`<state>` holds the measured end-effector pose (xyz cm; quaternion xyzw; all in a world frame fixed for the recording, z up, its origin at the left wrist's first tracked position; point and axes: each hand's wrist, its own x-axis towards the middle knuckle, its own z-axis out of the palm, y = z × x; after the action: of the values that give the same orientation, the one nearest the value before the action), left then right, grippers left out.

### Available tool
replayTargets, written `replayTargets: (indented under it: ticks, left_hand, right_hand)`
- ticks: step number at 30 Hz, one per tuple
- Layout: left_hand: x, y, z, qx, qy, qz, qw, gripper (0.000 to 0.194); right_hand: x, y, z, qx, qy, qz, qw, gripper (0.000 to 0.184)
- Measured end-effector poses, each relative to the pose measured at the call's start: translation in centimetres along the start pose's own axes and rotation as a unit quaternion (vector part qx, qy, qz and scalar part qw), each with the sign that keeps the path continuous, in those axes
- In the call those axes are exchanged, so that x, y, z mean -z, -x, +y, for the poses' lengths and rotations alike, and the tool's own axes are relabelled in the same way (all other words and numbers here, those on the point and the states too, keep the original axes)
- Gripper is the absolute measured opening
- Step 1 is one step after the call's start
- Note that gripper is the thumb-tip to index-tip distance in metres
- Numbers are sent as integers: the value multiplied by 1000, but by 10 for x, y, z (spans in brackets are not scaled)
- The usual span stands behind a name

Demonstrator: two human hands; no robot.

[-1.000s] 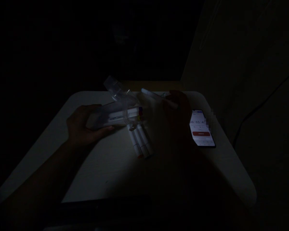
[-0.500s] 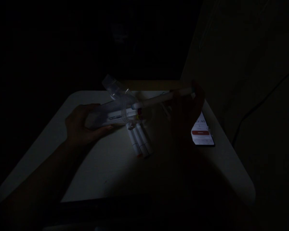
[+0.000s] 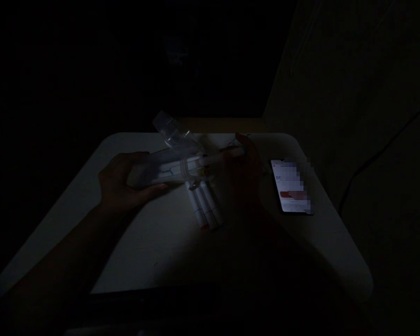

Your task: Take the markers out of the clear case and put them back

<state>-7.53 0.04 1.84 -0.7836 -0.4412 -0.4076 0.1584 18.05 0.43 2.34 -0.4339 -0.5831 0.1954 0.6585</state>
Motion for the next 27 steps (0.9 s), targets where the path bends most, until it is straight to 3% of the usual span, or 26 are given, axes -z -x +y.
replayTargets:
  ticks: [8, 18, 24, 27]
  left_hand:
    - [-1, 0, -1, 0, -9, 1, 1000, 69]
    - [0, 0, 0, 7, -11, -6, 1000, 66]
    - [1, 1, 0, 14, -9, -11, 1000, 66]
    - [2, 1, 0, 15, -7, -20, 1000, 65]
  right_hand:
    - [-7, 13, -1, -29, 3, -45, 999, 41]
    - [-12, 18, -9, 0, 55, -129, 990, 32]
    - [-12, 17, -3, 94, 72, -168, 979, 27]
    - [-10, 17, 0, 107, 97, -176, 974, 29]
